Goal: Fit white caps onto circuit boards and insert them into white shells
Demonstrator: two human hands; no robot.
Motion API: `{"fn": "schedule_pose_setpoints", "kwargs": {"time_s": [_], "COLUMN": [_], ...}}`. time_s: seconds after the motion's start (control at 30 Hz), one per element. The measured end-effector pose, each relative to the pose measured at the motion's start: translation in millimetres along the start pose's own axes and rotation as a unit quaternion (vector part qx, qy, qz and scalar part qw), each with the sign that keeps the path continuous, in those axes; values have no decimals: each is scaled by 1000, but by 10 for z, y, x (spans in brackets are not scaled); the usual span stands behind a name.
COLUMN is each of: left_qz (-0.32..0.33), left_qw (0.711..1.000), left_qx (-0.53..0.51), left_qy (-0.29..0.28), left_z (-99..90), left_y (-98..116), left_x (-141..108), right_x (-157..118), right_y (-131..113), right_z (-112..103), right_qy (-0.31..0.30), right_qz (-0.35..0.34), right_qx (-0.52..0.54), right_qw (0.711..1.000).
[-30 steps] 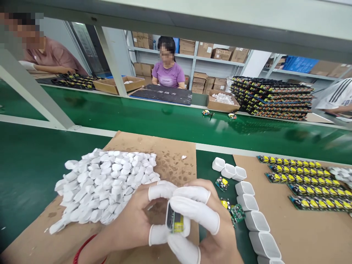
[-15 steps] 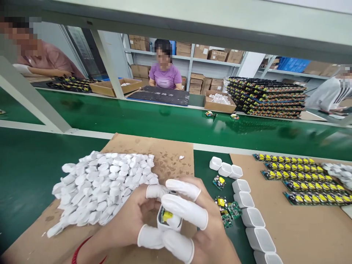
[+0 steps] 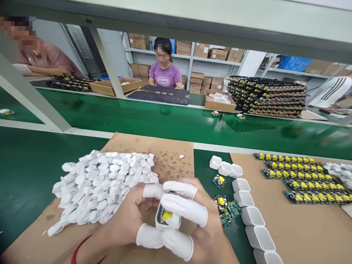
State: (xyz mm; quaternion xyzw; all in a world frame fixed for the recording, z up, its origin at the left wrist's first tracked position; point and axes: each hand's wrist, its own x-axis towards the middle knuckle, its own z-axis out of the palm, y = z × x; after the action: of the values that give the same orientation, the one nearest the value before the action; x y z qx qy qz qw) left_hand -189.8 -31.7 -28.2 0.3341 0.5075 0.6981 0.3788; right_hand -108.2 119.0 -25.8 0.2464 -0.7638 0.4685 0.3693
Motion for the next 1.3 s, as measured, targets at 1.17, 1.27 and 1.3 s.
{"fn": "schedule_pose_setpoints", "kwargs": {"time_s": [1.17, 1.27, 1.3], "left_qz": [88, 53, 42], "left_qw": [987, 985, 985], "left_qx": [125, 152, 157], "left_qy": [55, 61, 63], "left_z": [-5, -8, -9], "left_y": [-4, -20, -20], "left_x": [21, 30, 33], "right_x": [-17, -22, -28], "right_y": [6, 26, 31], "right_z": [22, 9, 11], "right_qy": [10, 20, 25], "right_qz": [188, 227, 236], "right_qx": [139, 176, 191], "right_qw": [972, 958, 952]}}
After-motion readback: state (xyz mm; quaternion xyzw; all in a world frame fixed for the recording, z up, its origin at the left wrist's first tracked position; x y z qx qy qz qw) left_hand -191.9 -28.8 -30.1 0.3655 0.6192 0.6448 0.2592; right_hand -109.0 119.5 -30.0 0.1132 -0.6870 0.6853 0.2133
